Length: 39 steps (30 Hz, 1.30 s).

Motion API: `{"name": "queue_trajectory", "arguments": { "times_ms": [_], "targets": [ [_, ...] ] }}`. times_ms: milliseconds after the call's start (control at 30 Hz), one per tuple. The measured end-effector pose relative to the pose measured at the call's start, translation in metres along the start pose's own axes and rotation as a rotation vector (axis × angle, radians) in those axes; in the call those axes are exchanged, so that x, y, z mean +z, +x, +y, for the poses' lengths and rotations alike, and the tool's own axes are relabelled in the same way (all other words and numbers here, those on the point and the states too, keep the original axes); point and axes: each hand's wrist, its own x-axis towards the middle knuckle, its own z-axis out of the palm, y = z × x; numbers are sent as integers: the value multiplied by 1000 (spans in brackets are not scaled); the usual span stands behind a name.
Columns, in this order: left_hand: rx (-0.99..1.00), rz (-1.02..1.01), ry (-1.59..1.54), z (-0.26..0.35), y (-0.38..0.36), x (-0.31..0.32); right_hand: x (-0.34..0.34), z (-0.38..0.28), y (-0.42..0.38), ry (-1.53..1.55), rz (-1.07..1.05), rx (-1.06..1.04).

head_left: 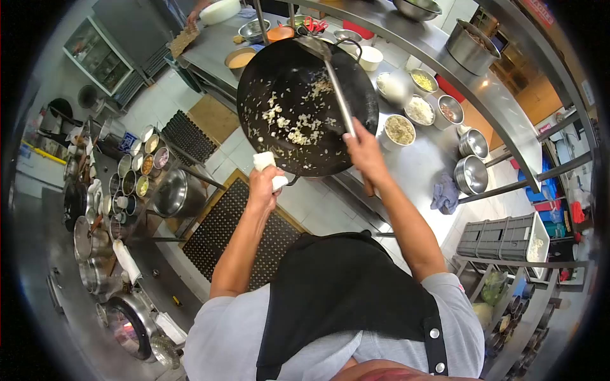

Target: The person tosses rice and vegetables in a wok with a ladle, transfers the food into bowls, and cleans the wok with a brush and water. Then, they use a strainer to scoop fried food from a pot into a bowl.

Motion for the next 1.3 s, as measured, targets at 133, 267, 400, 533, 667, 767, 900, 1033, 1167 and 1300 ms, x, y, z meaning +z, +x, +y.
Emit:
{"name": "queue_trajectory", "arguments": {
  "times_ms": [133, 267, 400, 533, 667, 767, 900, 1033, 1167, 1300],
  "targets": [
    [38, 5, 65, 29, 28, -6, 28, 12, -68, -179, -149, -202],
    [5, 8, -19, 45, 37, -29, -55, 105, -144, -330, -217, -261],
    [-22, 17, -66, 42, 45, -36, -67, 36, -23, -372, -278, -97],
    [-8, 7, -43, 38, 49, -27, 28, -51, 41, -154, -91, -111],
    [57, 25, -4, 49, 56, -25, 29, 23, -41, -272, -235, -163],
    [26, 51, -28, 48, 61, -43, -50, 95, -106, -464, -341, -150],
    [-2, 81, -12, 43, 61, -43, -67, 25, -14, -618, -314, -78],
    [27, 103, 17, 37, 53, -22, 26, -23, 62, -286, -109, -58],
    [52, 101, 17, 41, 53, -10, 21, 47, -22, -332, -157, -166],
    [11, 127, -53, 38, 64, -18, -108, 125, -110, -605, -310, -35]
  ]
}}
